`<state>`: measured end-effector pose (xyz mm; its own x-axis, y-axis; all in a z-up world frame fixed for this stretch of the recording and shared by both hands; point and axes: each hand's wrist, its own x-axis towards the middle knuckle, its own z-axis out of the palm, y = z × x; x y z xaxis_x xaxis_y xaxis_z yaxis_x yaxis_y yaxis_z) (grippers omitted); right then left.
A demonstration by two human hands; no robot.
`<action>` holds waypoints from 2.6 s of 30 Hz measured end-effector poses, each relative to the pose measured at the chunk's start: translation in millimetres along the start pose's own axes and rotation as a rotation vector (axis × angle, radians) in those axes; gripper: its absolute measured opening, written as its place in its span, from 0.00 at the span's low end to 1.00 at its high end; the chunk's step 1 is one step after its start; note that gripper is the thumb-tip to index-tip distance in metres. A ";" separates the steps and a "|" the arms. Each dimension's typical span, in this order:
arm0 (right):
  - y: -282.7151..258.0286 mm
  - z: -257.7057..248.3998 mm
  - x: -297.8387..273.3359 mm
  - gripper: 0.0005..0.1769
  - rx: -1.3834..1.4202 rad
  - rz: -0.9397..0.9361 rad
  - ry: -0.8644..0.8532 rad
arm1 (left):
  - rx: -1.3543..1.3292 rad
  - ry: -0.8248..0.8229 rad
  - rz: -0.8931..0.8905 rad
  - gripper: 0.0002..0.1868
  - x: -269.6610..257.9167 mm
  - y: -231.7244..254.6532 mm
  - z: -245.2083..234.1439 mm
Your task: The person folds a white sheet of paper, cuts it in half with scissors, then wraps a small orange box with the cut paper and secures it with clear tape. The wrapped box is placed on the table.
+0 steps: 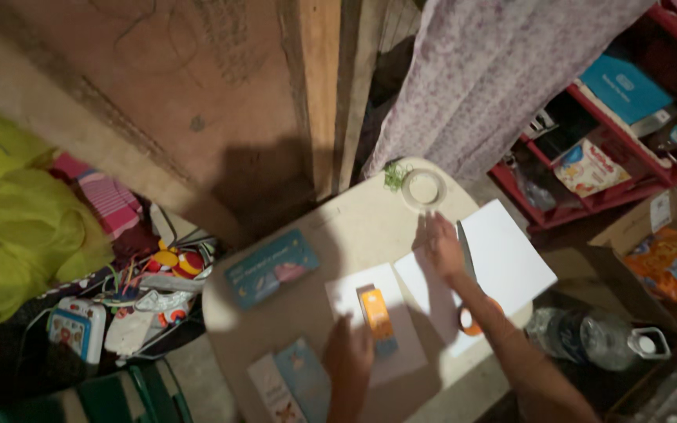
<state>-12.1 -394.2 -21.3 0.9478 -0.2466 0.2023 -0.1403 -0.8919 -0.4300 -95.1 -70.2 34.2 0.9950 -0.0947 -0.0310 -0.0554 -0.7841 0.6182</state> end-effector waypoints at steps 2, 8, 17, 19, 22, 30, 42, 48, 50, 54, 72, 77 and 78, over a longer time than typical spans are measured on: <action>18.4 19.7 43.2 0.42 -0.221 -0.159 0.041 | -0.007 -0.001 0.010 0.34 -17.7 -12.9 -10.8; 44.7 38.3 91.7 0.30 -0.526 0.048 -0.246 | -0.038 -0.037 -0.007 0.30 -27.8 -49.2 -26.3; -44.5 -139.6 34.2 0.18 0.596 0.288 -0.352 | -0.648 -0.019 0.043 0.25 -4.4 29.0 -61.7; -88.7 -189.2 9.7 0.18 0.873 0.358 -0.350 | -0.926 -0.138 -0.033 0.25 7.4 49.8 -82.4; -148.3 -252.2 -27.5 0.20 1.271 0.469 -0.359 | -1.179 -0.404 -0.183 0.36 39.5 88.0 -105.7; -209.2 -342.9 -100.2 0.25 1.289 0.418 -0.318 | -1.107 -0.880 -0.182 0.37 32.9 159.4 -178.0; -266.5 -402.8 -107.8 0.20 0.930 0.237 -0.471 | -0.858 -0.795 0.298 0.20 13.4 191.4 -268.1; -282.8 -407.5 -105.0 0.20 1.045 0.053 -0.282 | -1.079 -0.803 0.060 0.17 10.6 205.9 -311.4; -289.8 -413.0 -103.9 0.20 0.951 0.140 -0.271 | -1.029 -0.757 0.097 0.16 8.5 213.3 -322.5; -313.6 -434.0 -104.4 0.16 0.908 -0.082 -0.295 | -0.826 -0.685 0.367 0.15 8.1 232.2 -340.5; -313.7 -467.9 -105.7 0.20 0.885 -0.133 -0.107 | -0.932 -0.642 0.502 0.13 -10.7 273.6 -385.2; -287.9 -460.6 -106.6 0.20 1.106 -0.169 -0.107 | -0.918 -0.737 0.436 0.19 -22.0 284.0 -414.4; -281.2 -457.4 -108.0 0.21 1.113 -0.190 -0.103 | -0.930 -0.747 0.473 0.20 -24.8 284.4 -420.0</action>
<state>-206.1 -290.3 480.2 0.9529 -0.0648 0.2962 0.2921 -0.0660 -0.9541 -100.7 -33.2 540.6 0.5901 -0.8016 0.0962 -0.0097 0.1121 0.9937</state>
